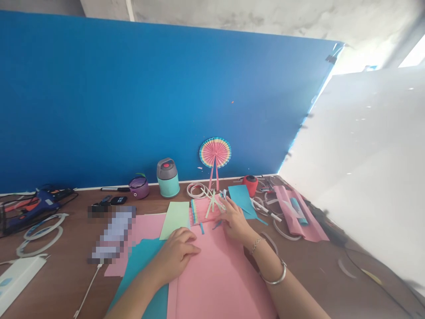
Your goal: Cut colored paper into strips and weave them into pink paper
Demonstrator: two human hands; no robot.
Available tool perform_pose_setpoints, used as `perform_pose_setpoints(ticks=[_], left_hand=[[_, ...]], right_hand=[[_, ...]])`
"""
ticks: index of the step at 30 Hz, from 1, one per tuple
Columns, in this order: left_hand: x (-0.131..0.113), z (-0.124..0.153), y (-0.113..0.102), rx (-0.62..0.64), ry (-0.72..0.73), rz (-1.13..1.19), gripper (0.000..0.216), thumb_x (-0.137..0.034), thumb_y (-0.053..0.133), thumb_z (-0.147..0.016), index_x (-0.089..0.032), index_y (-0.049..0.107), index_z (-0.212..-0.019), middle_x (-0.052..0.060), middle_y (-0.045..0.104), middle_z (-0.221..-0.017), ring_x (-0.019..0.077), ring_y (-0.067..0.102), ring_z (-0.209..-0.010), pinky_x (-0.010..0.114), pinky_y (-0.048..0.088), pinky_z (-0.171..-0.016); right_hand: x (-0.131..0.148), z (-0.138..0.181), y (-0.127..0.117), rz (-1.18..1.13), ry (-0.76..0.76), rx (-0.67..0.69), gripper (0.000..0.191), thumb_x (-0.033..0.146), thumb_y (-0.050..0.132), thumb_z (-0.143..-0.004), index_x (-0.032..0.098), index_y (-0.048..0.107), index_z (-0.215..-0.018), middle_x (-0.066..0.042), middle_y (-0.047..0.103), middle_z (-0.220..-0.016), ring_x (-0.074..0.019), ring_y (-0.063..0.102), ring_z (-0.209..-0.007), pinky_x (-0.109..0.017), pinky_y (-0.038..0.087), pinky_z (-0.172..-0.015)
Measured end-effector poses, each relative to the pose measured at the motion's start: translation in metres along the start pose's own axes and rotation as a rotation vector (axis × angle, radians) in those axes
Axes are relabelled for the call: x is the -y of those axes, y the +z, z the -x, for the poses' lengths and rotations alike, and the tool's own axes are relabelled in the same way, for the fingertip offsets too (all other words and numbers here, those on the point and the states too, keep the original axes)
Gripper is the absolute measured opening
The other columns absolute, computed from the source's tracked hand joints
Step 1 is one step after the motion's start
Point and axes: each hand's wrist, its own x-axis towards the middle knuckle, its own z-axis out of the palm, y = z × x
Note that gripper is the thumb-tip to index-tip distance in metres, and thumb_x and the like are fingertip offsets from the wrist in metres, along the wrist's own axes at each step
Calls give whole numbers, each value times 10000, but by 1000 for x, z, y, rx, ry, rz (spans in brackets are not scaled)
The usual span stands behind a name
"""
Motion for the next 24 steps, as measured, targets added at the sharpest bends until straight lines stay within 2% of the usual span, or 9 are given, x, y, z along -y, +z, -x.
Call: perform_pose_setpoints(ticks=[2,6,12,18,21,24], left_hand=[[0,0,0,0,2,1,316,-105,498,-842,-321,707,-940,33,607,-1042,196,477,-1034,385,415,-894],[-3,0,-1,8,-7,-1,308,-107,501,-842,-316,710,-929,33,607,-1037,196,481,-1038,384,416,-898],[-4,0,-3,2,-5,-2,307,-106,503,-843,-315,709,-935,33,608,-1028,194,482,-1028,374,418,-891],[-3,-1,-2,14,-11,-11,301,-106,510,-840,-313,709,-931,30,606,-1041,194,477,-1042,376,406,-904],[-4,-1,-2,8,-1,-8,304,-103,500,-844,-308,711,-922,34,606,-1031,193,481,-1034,378,409,-900],[-5,0,-2,6,-2,1,295,-114,501,-848,-307,710,-926,37,602,-1027,193,481,-1035,379,408,-901]], right_hand=[[-1,0,3,11,9,12,379,2,456,-631,241,700,-796,-26,313,-1453,-302,150,-1360,-520,255,-992],[-4,-1,7,-2,42,-47,240,64,485,-693,211,671,-731,-53,359,-1428,-300,204,-1344,-519,279,-981],[-4,-3,8,-78,104,-108,174,125,503,-737,206,657,-743,-85,457,-1348,-304,300,-1294,-517,330,-947],[-6,-5,6,-58,212,-162,206,133,504,-763,209,694,-787,-99,514,-1274,-304,388,-1220,-501,370,-911],[-9,-4,6,-4,256,-174,242,155,506,-787,245,725,-836,-92,502,-1281,-322,365,-1230,-528,358,-906],[-10,-4,8,19,224,-147,279,169,504,-806,299,728,-910,-75,466,-1315,-330,326,-1255,-543,344,-916]])
